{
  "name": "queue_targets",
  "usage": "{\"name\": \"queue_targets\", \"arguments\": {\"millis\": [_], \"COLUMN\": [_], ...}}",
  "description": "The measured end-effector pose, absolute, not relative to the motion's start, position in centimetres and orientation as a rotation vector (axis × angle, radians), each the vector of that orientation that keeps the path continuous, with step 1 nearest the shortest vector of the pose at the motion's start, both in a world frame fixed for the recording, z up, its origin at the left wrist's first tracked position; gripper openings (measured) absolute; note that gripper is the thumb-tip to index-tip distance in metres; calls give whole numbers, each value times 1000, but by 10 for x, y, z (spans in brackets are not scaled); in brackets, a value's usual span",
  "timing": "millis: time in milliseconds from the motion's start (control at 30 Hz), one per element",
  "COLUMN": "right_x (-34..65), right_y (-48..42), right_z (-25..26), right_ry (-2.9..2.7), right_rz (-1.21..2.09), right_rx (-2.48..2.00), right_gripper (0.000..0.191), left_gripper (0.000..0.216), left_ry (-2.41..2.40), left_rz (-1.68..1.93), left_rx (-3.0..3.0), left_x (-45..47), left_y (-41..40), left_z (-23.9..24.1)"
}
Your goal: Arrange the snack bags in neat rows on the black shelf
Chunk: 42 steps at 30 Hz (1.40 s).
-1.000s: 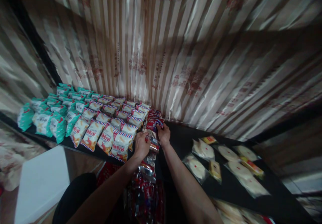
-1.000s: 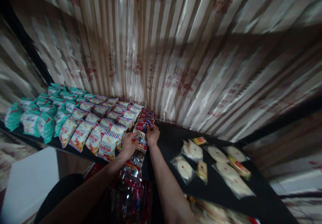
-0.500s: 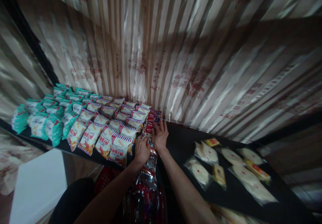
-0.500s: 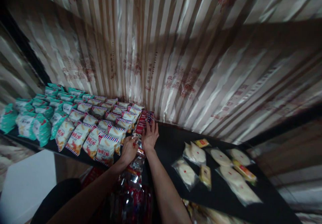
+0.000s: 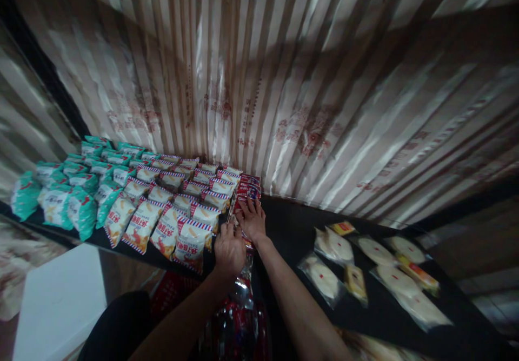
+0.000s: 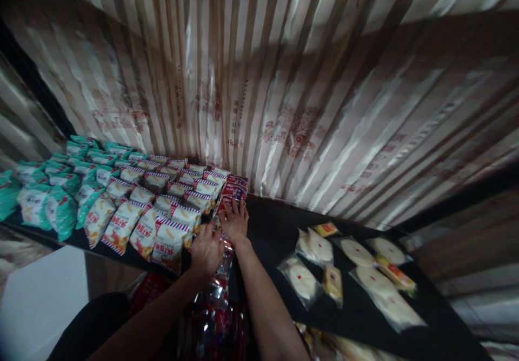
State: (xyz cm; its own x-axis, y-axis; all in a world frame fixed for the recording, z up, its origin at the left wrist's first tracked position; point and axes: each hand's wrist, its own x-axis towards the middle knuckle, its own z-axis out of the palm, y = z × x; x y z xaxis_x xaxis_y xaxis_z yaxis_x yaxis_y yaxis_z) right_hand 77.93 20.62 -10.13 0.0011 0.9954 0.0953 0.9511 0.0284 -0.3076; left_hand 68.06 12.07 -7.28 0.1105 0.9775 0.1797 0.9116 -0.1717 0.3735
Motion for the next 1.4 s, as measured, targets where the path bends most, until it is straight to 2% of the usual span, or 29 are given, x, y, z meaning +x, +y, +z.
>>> {"name": "queue_targets", "arguments": {"millis": [933, 1400], "right_x": [783, 786], "right_y": [220, 216], "right_z": [-100, -96], "right_ry": [-2064, -2048], "right_rz": [319, 204], "right_rx": [-2031, -1913], "right_gripper": [47, 45], "left_gripper": [27, 29], "left_ry": [1926, 1887], "left_rz": [479, 548], "left_rx": [2206, 2262], "left_x": [682, 679], "left_y": [132, 130], "left_z": [-77, -75]}}
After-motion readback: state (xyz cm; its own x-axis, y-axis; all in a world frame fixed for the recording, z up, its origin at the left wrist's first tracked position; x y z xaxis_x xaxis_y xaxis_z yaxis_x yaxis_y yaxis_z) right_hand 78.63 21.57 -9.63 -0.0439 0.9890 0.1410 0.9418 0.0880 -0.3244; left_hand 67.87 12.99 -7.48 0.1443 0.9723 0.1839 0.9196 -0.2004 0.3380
